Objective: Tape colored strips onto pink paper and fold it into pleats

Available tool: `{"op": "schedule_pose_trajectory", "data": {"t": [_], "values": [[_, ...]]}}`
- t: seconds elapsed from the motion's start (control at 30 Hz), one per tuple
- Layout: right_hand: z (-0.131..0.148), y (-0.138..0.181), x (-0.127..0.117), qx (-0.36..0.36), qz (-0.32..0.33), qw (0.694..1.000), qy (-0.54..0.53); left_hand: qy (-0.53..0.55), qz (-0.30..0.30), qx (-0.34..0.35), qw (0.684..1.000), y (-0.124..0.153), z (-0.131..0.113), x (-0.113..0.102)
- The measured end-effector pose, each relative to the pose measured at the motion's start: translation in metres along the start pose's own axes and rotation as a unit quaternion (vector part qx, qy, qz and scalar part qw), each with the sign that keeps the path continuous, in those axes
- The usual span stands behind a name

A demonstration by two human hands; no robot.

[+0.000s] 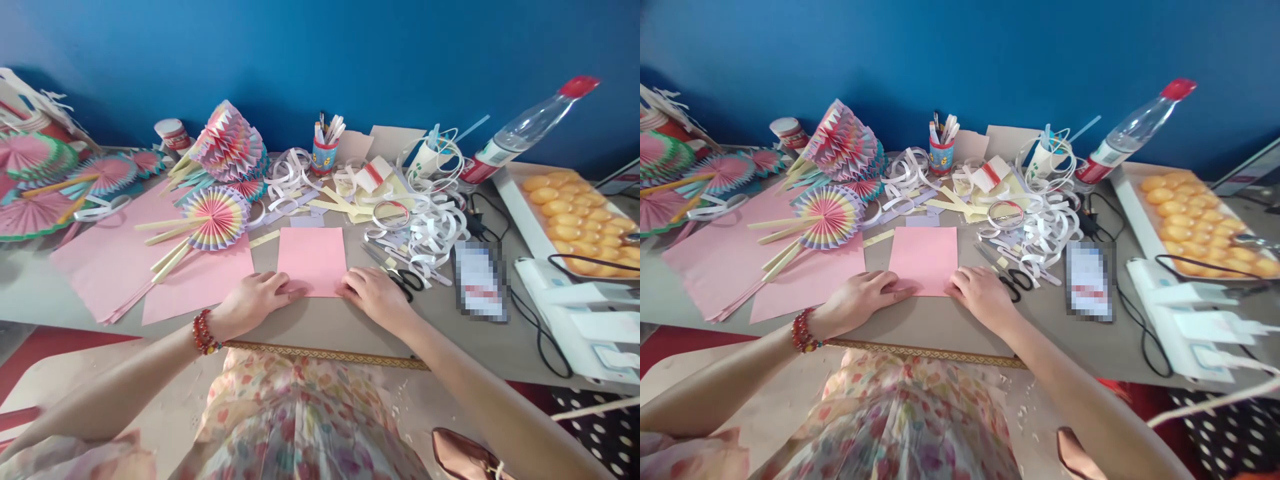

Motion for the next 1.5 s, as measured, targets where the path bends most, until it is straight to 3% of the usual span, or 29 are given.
{"op": "schedule_pose_trajectory", "data": {"t": [0.17,0.33,0.4,0.53,1.0,1.2,1.5], "values": [[0.008,0.006,-0.001,-0.039,-0.048,0.996,0.069,-0.064,-0.016,0.030,0.997,0.000,-0.003,-0.004],[0.032,0.005,-0.004,-0.160,-0.057,0.980,0.107,-0.079,-0.012,0.034,0.996,-0.001,-0.004,-0.005],[0.038,0.003,-0.003,-0.177,-0.055,0.977,0.107,-0.078,-0.012,0.034,0.996,-0.001,-0.003,-0.005],[0.039,0.001,-0.001,-0.161,-0.050,0.980,0.104,-0.076,-0.015,0.035,0.996,-0.001,-0.003,-0.006],[0.002,0.035,-0.004,-0.096,-0.010,0.993,0.065,-0.029,-0.019,0.025,0.999,0.001,0.000,-0.004],[-0.001,0.039,-0.003,-0.107,-0.008,0.992,0.062,-0.026,0.002,0.006,1.000,0.022,0.001,-0.004],[0.004,0.036,-0.009,-0.082,-0.010,0.996,0.030,-0.019,-0.017,-0.018,0.999,0.041,-0.003,-0.004]]}}
Point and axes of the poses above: each hand's wrist, its own y-axis away from the middle knuckle, its own x-axis out of the palm, z = x × y, the point moved 4 cm from there along -y, towards the middle knuckle, and after that the axes turned 5 degrees about -x, right-handed, at the moved point
